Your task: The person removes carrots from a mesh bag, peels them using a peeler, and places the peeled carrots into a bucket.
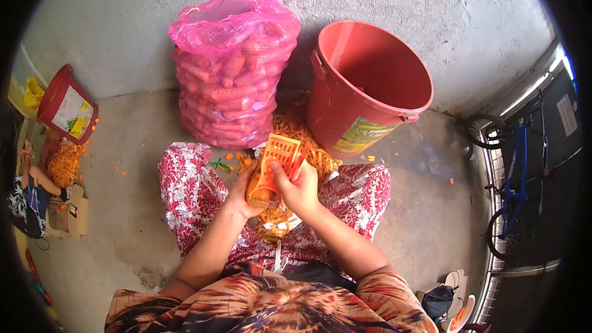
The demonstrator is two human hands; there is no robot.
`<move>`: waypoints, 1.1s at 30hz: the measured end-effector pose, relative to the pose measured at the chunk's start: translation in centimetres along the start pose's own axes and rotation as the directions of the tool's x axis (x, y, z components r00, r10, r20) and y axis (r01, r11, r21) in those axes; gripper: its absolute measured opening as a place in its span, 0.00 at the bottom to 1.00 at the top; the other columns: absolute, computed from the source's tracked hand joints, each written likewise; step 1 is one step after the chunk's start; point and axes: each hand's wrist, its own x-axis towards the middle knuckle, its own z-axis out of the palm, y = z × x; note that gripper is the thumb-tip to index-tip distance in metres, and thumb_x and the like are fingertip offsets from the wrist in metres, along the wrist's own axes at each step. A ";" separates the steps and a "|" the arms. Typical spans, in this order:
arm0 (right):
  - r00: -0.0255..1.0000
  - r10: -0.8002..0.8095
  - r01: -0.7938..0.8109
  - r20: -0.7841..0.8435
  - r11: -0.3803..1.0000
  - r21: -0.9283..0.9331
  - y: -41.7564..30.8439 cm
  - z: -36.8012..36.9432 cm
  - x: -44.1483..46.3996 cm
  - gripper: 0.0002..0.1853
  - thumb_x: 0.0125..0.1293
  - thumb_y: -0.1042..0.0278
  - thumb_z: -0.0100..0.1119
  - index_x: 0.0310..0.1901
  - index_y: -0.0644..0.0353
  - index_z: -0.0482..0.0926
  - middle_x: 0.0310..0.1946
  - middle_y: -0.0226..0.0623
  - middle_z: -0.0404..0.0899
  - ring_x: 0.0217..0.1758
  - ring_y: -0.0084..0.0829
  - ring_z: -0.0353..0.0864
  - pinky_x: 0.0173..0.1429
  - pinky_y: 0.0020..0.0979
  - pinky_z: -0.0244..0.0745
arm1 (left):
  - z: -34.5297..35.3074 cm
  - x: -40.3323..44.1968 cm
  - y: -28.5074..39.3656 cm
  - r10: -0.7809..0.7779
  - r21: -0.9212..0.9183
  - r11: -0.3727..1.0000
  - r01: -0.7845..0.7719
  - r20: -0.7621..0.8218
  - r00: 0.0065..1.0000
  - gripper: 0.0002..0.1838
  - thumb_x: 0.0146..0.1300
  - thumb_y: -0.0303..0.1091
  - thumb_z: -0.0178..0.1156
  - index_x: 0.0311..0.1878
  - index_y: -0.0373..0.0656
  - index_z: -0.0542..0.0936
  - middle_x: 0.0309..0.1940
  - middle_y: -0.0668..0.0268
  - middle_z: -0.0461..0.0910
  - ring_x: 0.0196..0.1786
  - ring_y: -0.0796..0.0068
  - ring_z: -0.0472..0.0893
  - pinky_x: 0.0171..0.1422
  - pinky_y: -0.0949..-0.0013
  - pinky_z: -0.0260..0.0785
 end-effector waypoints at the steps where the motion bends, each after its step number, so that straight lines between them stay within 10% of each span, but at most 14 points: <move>1: 1.000 -0.025 0.026 0.004 0.998 -0.062 -0.1 0.1 0.0 0.08 0.58 0.73 0.52 0.39 0.64 0.71 0.29 0.29 0.75 0.29 0.17 0.72 0.33 0.21 0.68 | -0.1 0.0 -0.1 -0.014 -0.019 1.000 0.013 -0.034 0.999 0.17 0.63 0.44 0.41 0.44 0.42 0.72 0.35 0.64 0.77 0.35 0.72 0.77 0.37 0.69 0.72; 6: 0.996 -0.086 0.082 -0.023 0.985 -0.149 -0.4 0.5 0.3 0.07 0.58 0.74 0.53 0.38 0.62 0.71 0.23 0.27 0.73 0.23 0.15 0.69 0.27 0.20 0.66 | 0.4 -0.5 -0.3 -0.045 -0.020 0.999 0.043 -0.087 0.995 0.19 0.62 0.47 0.42 0.45 0.41 0.71 0.35 0.62 0.76 0.35 0.70 0.77 0.38 0.69 0.72; 9: 0.979 0.003 -0.003 -0.202 1.000 -0.001 2.8 -0.6 1.9 0.02 0.56 0.74 0.53 0.29 0.61 0.71 0.18 0.26 0.70 0.21 0.16 0.68 0.24 0.22 0.65 | -2.2 -0.3 0.6 -0.189 0.079 0.982 0.173 0.309 0.932 0.22 0.62 0.50 0.41 0.46 0.40 0.70 0.36 0.61 0.76 0.34 0.68 0.77 0.35 0.65 0.72; 12: 0.894 0.043 -0.013 -0.446 0.997 0.071 2.0 -4.4 6.1 0.02 0.60 0.72 0.50 0.32 0.61 0.70 0.21 0.24 0.69 0.20 0.13 0.64 0.22 0.18 0.61 | -1.8 -1.7 -0.9 -0.201 0.197 0.963 0.184 0.070 0.977 0.24 0.62 0.52 0.40 0.47 0.40 0.69 0.36 0.59 0.75 0.32 0.67 0.77 0.32 0.62 0.72; 13: 0.894 0.000 0.027 -0.449 0.998 0.054 2.2 -5.1 6.2 0.03 0.60 0.71 0.51 0.33 0.61 0.71 0.21 0.24 0.70 0.20 0.13 0.64 0.22 0.17 0.61 | -2.5 -1.7 -0.9 -0.295 0.223 0.944 0.244 0.232 0.927 0.25 0.62 0.53 0.39 0.49 0.41 0.68 0.37 0.57 0.75 0.33 0.66 0.77 0.33 0.62 0.72; 16: 0.925 0.029 0.013 -0.378 0.994 0.107 0.4 -3.9 5.0 0.06 0.60 0.69 0.52 0.36 0.61 0.71 0.23 0.26 0.72 0.19 0.13 0.66 0.21 0.17 0.61 | -2.2 -1.9 -1.1 -0.279 0.130 0.957 0.259 0.174 0.944 0.25 0.62 0.53 0.39 0.49 0.42 0.69 0.35 0.57 0.75 0.31 0.65 0.77 0.32 0.62 0.71; 17: 0.940 0.059 -0.023 -0.335 0.994 0.111 0.4 -3.4 4.4 0.07 0.59 0.69 0.53 0.37 0.61 0.71 0.23 0.26 0.72 0.18 0.13 0.66 0.20 0.17 0.62 | -1.5 -2.0 -0.8 -0.242 0.138 0.959 0.248 -0.058 0.969 0.24 0.61 0.53 0.40 0.47 0.42 0.70 0.33 0.57 0.76 0.31 0.65 0.77 0.33 0.63 0.71; 20: 0.975 0.144 -0.134 -0.170 0.989 0.067 -1.9 -1.2 2.1 0.07 0.59 0.69 0.54 0.35 0.63 0.72 0.23 0.28 0.74 0.22 0.16 0.70 0.24 0.18 0.66 | -3.5 -0.7 -0.6 -0.240 0.138 0.963 0.233 0.041 0.970 0.24 0.61 0.53 0.40 0.45 0.43 0.71 0.32 0.59 0.77 0.33 0.65 0.77 0.35 0.62 0.71; 30: 0.961 -0.250 0.189 -0.119 0.906 -0.378 1.2 1.2 0.5 0.09 0.52 0.72 0.58 0.23 0.62 0.66 0.16 0.40 0.68 0.16 0.32 0.68 0.23 0.27 0.65 | -1.9 -1.5 -0.3 -0.134 0.186 0.975 0.119 0.071 0.988 0.18 0.63 0.46 0.40 0.41 0.42 0.72 0.29 0.63 0.76 0.27 0.69 0.76 0.31 0.67 0.72; 33: 0.841 -0.445 0.261 -0.308 0.832 -0.489 3.6 -2.3 4.9 0.10 0.53 0.74 0.57 0.22 0.61 0.65 0.17 0.37 0.68 0.20 0.23 0.65 0.25 0.24 0.63 | -1.9 -1.8 -0.5 -0.153 0.268 0.954 0.133 0.053 0.987 0.19 0.63 0.45 0.37 0.40 0.41 0.71 0.26 0.61 0.75 0.23 0.68 0.76 0.27 0.67 0.71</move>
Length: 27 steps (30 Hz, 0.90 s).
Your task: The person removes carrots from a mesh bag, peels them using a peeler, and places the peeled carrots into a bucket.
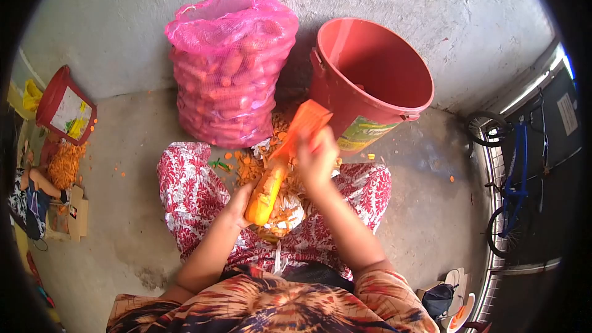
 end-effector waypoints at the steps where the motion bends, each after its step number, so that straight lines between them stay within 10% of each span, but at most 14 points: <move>1: 0.990 -0.001 -0.005 -0.142 0.999 -0.040 1.3 -0.3 2.3 0.09 0.54 0.74 0.56 0.23 0.61 0.65 0.18 0.35 0.69 0.21 0.20 0.65 0.26 0.23 0.63 | 0.1 -0.1 -0.1 -0.005 0.013 1.000 0.005 -0.020 1.000 0.19 0.63 0.45 0.36 0.40 0.41 0.71 0.25 0.61 0.75 0.22 0.68 0.76 0.26 0.67 0.70; 3: 0.922 0.274 -0.242 -0.274 0.959 0.148 2.2 -1.2 5.7 0.07 0.57 0.73 0.53 0.25 0.61 0.67 0.19 0.29 0.70 0.23 0.16 0.64 0.27 0.21 0.62 | -0.7 -0.5 -0.6 0.012 -0.037 0.999 -0.012 -0.005 1.000 0.21 0.64 0.46 0.35 0.47 0.39 0.68 0.28 0.57 0.76 0.26 0.65 0.77 0.30 0.63 0.72; 7: 0.972 0.227 -0.209 -0.055 0.950 0.232 0.6 -1.0 4.8 0.04 0.60 0.71 0.52 0.33 0.62 0.71 0.22 0.27 0.72 0.23 0.15 0.67 0.27 0.20 0.65 | -1.9 0.1 -0.2 0.064 0.012 0.998 -0.063 -0.171 0.983 0.21 0.64 0.46 0.34 0.47 0.40 0.68 0.30 0.57 0.76 0.29 0.64 0.77 0.35 0.62 0.72; 12: 0.798 0.450 -0.577 0.401 0.763 0.292 -3.6 0.4 -1.9 0.05 0.57 0.73 0.53 0.34 0.63 0.72 0.23 0.28 0.73 0.23 0.15 0.70 0.27 0.20 0.68 | -2.3 1.5 1.3 0.130 -0.027 0.990 -0.136 -0.161 0.978 0.19 0.64 0.45 0.36 0.47 0.42 0.69 0.35 0.59 0.76 0.35 0.67 0.77 0.38 0.61 0.72; 17: 0.884 0.282 -0.381 0.372 0.897 0.225 -4.5 1.6 -4.6 0.04 0.56 0.74 0.54 0.32 0.63 0.72 0.23 0.34 0.74 0.26 0.19 0.72 0.30 0.23 0.68 | -1.4 1.3 1.2 0.114 -0.135 0.977 -0.167 -0.331 0.936 0.19 0.63 0.45 0.38 0.46 0.42 0.71 0.34 0.61 0.76 0.34 0.67 0.77 0.39 0.63 0.72; 20: 0.905 0.273 -0.325 0.327 0.938 0.118 -0.4 2.0 -4.9 0.03 0.55 0.76 0.54 0.30 0.62 0.71 0.23 0.38 0.72 0.27 0.23 0.72 0.32 0.24 0.69 | -3.0 0.9 1.2 0.075 0.053 0.996 -0.071 -0.076 0.994 0.20 0.63 0.47 0.38 0.45 0.42 0.70 0.31 0.59 0.76 0.30 0.66 0.77 0.36 0.64 0.72; 23: 0.963 0.242 -0.211 -0.121 0.951 0.226 1.6 1.3 2.7 0.05 0.57 0.74 0.52 0.34 0.64 0.70 0.23 0.32 0.74 0.26 0.21 0.71 0.31 0.25 0.68 | -2.4 0.3 0.4 -0.044 0.004 0.999 0.044 -0.042 0.998 0.22 0.63 0.49 0.37 0.45 0.42 0.70 0.28 0.57 0.76 0.26 0.64 0.77 0.33 0.65 0.72; 27: 0.956 0.259 -0.221 -0.138 0.945 0.243 3.0 -0.1 4.8 0.05 0.60 0.72 0.50 0.36 0.64 0.70 0.25 0.29 0.74 0.24 0.17 0.70 0.28 0.21 0.68 | -1.0 0.0 0.2 -0.017 0.018 1.000 0.020 -0.134 0.991 0.23 0.63 0.52 0.37 0.44 0.41 0.70 0.27 0.58 0.77 0.28 0.69 0.78 0.30 0.68 0.72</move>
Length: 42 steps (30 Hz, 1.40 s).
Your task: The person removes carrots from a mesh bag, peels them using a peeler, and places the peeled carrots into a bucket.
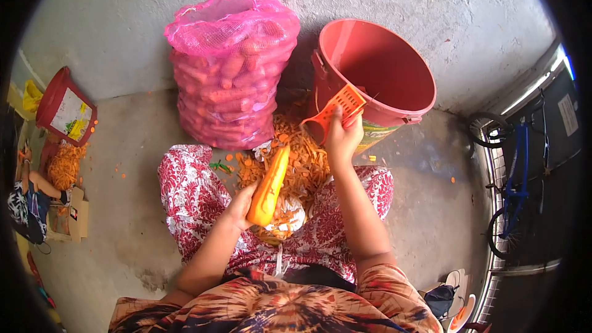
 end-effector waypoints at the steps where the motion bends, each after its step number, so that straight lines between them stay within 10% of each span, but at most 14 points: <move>1: 0.991 0.111 -0.118 0.068 0.988 0.097 -1.7 0.1 -1.0 0.05 0.60 0.72 0.50 0.36 0.63 0.70 0.25 0.28 0.74 0.23 0.16 0.69 0.26 0.20 0.67 | -0.2 0.2 0.3 -0.006 -0.028 1.000 0.005 -0.061 0.998 0.23 0.63 0.52 0.38 0.44 0.41 0.70 0.28 0.58 0.77 0.29 0.69 0.78 0.31 0.67 0.72; 6: 0.886 0.242 -0.310 0.395 0.943 0.117 -3.6 0.5 -8.7 0.06 0.57 0.71 0.55 0.34 0.61 0.71 0.20 0.26 0.71 0.22 0.16 0.70 0.25 0.21 0.65 | -1.6 1.2 0.7 0.032 -0.117 0.992 -0.035 -0.025 0.999 0.23 0.63 0.50 0.37 0.48 0.41 0.69 0.33 0.55 0.76 0.31 0.61 0.78 0.34 0.62 0.71; 8: 0.893 -0.067 0.072 0.445 0.997 0.004 -3.1 0.6 -10.1 0.07 0.55 0.72 0.56 0.35 0.61 0.71 0.20 0.28 0.72 0.23 0.17 0.70 0.27 0.22 0.66 | -1.4 1.6 0.4 0.063 -0.223 0.972 -0.068 -0.031 0.998 0.24 0.63 0.50 0.36 0.48 0.40 0.69 0.32 0.55 0.76 0.32 0.61 0.78 0.34 0.62 0.71; 14: 0.980 0.194 -0.198 0.042 0.971 0.136 1.0 -0.4 -4.0 0.05 0.61 0.70 0.51 0.35 0.62 0.69 0.25 0.28 0.73 0.24 0.15 0.68 0.25 0.18 0.66 | -1.0 -0.2 0.6 0.017 -0.101 0.995 -0.010 0.068 0.998 0.23 0.61 0.53 0.41 0.45 0.43 0.71 0.30 0.58 0.76 0.30 0.66 0.77 0.32 0.65 0.71; 18: 0.906 0.359 -0.399 0.223 0.901 0.169 -2.8 -0.2 -6.7 0.06 0.61 0.71 0.51 0.37 0.62 0.70 0.25 0.27 0.73 0.25 0.15 0.69 0.27 0.18 0.66 | -1.5 0.1 0.5 0.003 -0.152 0.988 -0.003 0.003 1.000 0.23 0.63 0.51 0.36 0.49 0.43 0.68 0.31 0.55 0.76 0.31 0.60 0.77 0.31 0.60 0.72; 26: 0.841 0.153 -0.147 0.520 0.988 -0.053 -5.7 0.2 -11.6 0.06 0.55 0.74 0.55 0.35 0.64 0.72 0.23 0.36 0.76 0.27 0.20 0.74 0.31 0.25 0.70 | -0.1 0.1 0.7 0.081 -0.134 0.988 -0.076 0.033 0.996 0.20 0.62 0.50 0.41 0.43 0.43 0.71 0.32 0.64 0.76 0.31 0.70 0.77 0.33 0.65 0.72; 29: 0.896 0.033 -0.021 0.443 0.999 -0.033 -4.3 0.4 -10.9 0.05 0.55 0.76 0.54 0.34 0.64 0.71 0.24 0.36 0.75 0.27 0.21 0.74 0.32 0.25 0.70 | -1.8 0.7 0.1 0.043 -0.079 0.996 -0.029 0.184 0.982 0.21 0.63 0.50 0.39 0.43 0.42 0.72 0.31 0.64 0.76 0.29 0.70 0.77 0.31 0.65 0.72; 35: 0.989 0.121 -0.118 -0.080 0.992 0.035 -0.6 0.2 -1.1 0.05 0.60 0.72 0.51 0.34 0.64 0.71 0.22 0.29 0.73 0.23 0.17 0.68 0.27 0.23 0.66 | 0.3 -1.0 -0.7 0.002 0.054 0.999 -0.002 -0.008 1.000 0.23 0.63 0.51 0.40 0.43 0.41 0.71 0.28 0.63 0.76 0.26 0.70 0.77 0.29 0.66 0.72; 42: 0.913 0.296 -0.359 0.281 0.910 0.207 -3.9 0.0 -6.2 0.07 0.60 0.72 0.52 0.38 0.63 0.70 0.26 0.27 0.73 0.25 0.15 0.69 0.26 0.19 0.67 | -0.3 -0.6 0.3 -0.025 -0.120 0.993 0.020 -0.045 0.999 0.23 0.59 0.54 0.45 0.44 0.42 0.71 0.31 0.60 0.76 0.33 0.64 0.78 0.33 0.62 0.72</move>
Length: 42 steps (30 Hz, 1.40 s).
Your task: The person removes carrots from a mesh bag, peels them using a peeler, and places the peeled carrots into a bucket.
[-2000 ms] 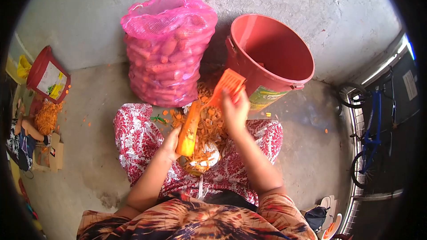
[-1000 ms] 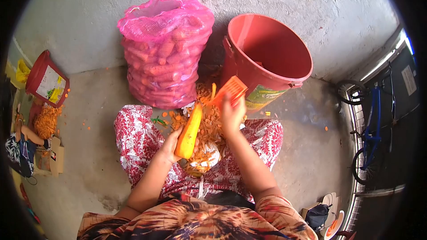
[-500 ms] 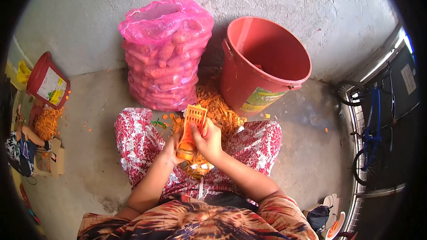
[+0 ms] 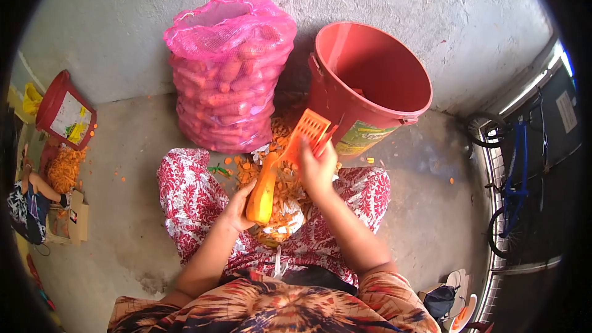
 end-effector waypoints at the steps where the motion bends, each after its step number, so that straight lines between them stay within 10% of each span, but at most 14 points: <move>1: 0.998 0.014 -0.012 0.055 0.999 -0.035 0.2 0.3 -1.2 0.06 0.59 0.72 0.52 0.37 0.62 0.71 0.26 0.27 0.73 0.26 0.15 0.70 0.27 0.19 0.68 | -0.1 0.1 0.1 0.005 -0.004 1.000 -0.005 0.043 0.999 0.23 0.59 0.54 0.45 0.44 0.43 0.71 0.31 0.60 0.76 0.33 0.64 0.78 0.33 0.61 0.72; 2: 0.994 -0.008 0.009 0.108 1.000 -0.013 0.0 1.0 -2.3 0.06 0.59 0.70 0.53 0.35 0.61 0.71 0.19 0.25 0.71 0.14 0.14 0.64 0.16 0.18 0.60 | -0.3 0.1 0.1 0.009 -0.008 1.000 -0.008 0.085 0.996 0.23 0.58 0.54 0.46 0.44 0.43 0.71 0.31 0.60 0.76 0.33 0.64 0.78 0.33 0.61 0.73; 10: 0.968 -0.088 0.169 0.236 0.923 -0.345 1.7 1.4 -4.9 0.06 0.56 0.71 0.55 0.33 0.64 0.72 0.23 0.35 0.76 0.25 0.20 0.74 0.30 0.25 0.70 | -0.5 0.6 -0.6 0.081 0.039 0.996 -0.085 0.090 0.993 0.22 0.59 0.52 0.45 0.43 0.41 0.71 0.29 0.62 0.76 0.27 0.69 0.77 0.31 0.67 0.72; 26: 0.848 -0.362 0.229 -0.387 0.909 -0.348 2.2 -4.5 6.8 0.06 0.59 0.70 0.52 0.33 0.63 0.70 0.20 0.30 0.73 0.25 0.17 0.69 0.30 0.22 0.66 | -0.5 -0.7 -0.8 0.045 0.258 0.965 -0.052 0.030 0.999 0.24 0.62 0.53 0.41 0.45 0.40 0.69 0.29 0.59 0.75 0.28 0.67 0.77 0.31 0.65 0.72; 30: 0.905 -0.359 0.248 -0.230 0.882 -0.400 2.0 -5.7 6.9 0.07 0.60 0.69 0.52 0.34 0.64 0.72 0.23 0.31 0.74 0.26 0.16 0.71 0.29 0.21 0.68 | -1.0 -0.6 -0.5 0.050 0.103 0.994 -0.047 -0.027 0.998 0.24 0.61 0.53 0.41 0.46 0.40 0.69 0.30 0.58 0.75 0.29 0.65 0.77 0.30 0.63 0.72; 36: 0.981 0.179 -0.173 0.079 0.982 -0.075 0.1 0.3 -2.1 0.07 0.59 0.69 0.54 0.36 0.61 0.72 0.23 0.26 0.72 0.19 0.15 0.67 0.20 0.18 0.63 | -1.9 0.9 -0.1 0.203 0.052 0.979 -0.199 -0.073 0.977 0.19 0.62 0.48 0.43 0.47 0.43 0.70 0.33 0.61 0.76 0.31 0.66 0.78 0.34 0.64 0.71; 42: 0.964 0.046 -0.006 0.263 0.989 -0.151 1.9 2.3 -5.2 0.07 0.59 0.69 0.53 0.34 0.64 0.72 0.23 0.27 0.74 0.23 0.15 0.69 0.26 0.19 0.65 | -0.3 0.4 -0.1 0.232 -0.008 0.973 -0.232 -0.053 0.971 0.18 0.62 0.47 0.43 0.45 0.45 0.71 0.32 0.65 0.76 0.33 0.72 0.77 0.34 0.67 0.71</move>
